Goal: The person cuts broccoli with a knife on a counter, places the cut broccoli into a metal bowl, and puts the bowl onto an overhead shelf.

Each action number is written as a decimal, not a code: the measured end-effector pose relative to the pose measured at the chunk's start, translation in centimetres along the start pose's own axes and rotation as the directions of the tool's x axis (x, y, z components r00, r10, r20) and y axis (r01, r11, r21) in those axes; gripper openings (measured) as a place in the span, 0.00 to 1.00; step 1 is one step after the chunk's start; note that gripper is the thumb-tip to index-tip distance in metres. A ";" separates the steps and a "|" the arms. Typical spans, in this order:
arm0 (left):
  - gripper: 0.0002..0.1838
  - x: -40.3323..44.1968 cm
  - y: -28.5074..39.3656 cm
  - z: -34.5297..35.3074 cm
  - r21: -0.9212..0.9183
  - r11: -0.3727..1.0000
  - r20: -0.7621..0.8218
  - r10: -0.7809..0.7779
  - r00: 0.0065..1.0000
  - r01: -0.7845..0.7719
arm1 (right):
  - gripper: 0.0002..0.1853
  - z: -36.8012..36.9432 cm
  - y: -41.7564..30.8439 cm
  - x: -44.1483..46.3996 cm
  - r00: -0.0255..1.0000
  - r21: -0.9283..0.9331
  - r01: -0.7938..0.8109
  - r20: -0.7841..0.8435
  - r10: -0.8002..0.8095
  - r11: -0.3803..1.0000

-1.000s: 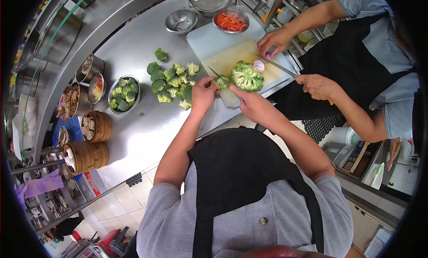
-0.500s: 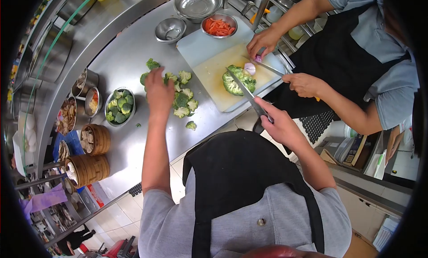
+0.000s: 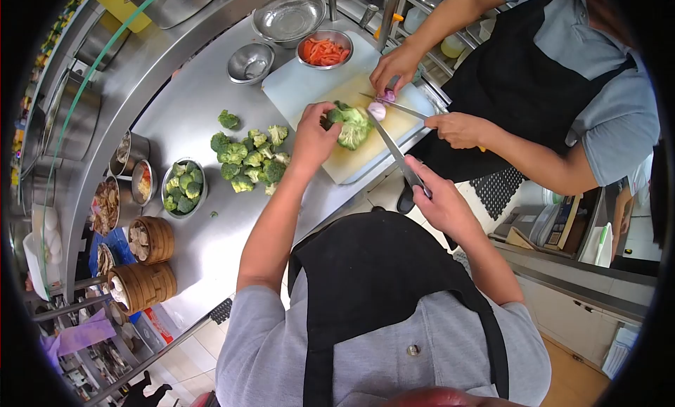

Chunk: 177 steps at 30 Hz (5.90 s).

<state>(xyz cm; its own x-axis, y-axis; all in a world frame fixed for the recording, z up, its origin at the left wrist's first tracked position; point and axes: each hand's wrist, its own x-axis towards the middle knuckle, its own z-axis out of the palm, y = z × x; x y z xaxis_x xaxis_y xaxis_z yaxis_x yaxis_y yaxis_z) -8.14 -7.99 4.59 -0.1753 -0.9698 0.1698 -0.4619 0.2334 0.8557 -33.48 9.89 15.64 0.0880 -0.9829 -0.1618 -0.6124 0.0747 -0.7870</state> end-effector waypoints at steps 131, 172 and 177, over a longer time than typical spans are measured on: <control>0.37 -0.2 0.7 -4.2 -0.022 0.940 0.478 -0.289 0.830 0.341 | 0.38 -0.1 0.4 2.6 0.908 -0.500 0.324 0.402 -0.115 0.803; 0.29 -12.8 -8.3 -31.0 0.471 0.750 -0.643 -0.069 0.763 0.465 | 0.33 3.9 1.9 8.1 0.974 -0.201 0.112 0.216 -0.068 0.973; 0.26 -10.1 -12.8 -36.4 0.697 0.613 -0.288 -0.234 0.929 0.371 | 0.33 4.4 3.5 8.7 0.964 -0.204 0.231 0.183 -0.195 0.951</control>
<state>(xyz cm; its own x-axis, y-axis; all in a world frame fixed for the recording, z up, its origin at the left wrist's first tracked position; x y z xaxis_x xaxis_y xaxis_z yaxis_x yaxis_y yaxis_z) 31.20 -3.84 9.74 0.1958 -0.9757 0.0984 -0.9546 -0.1667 0.2471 -31.36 2.39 8.87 0.3478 -0.9309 -0.1114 -0.7226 -0.1904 -0.6646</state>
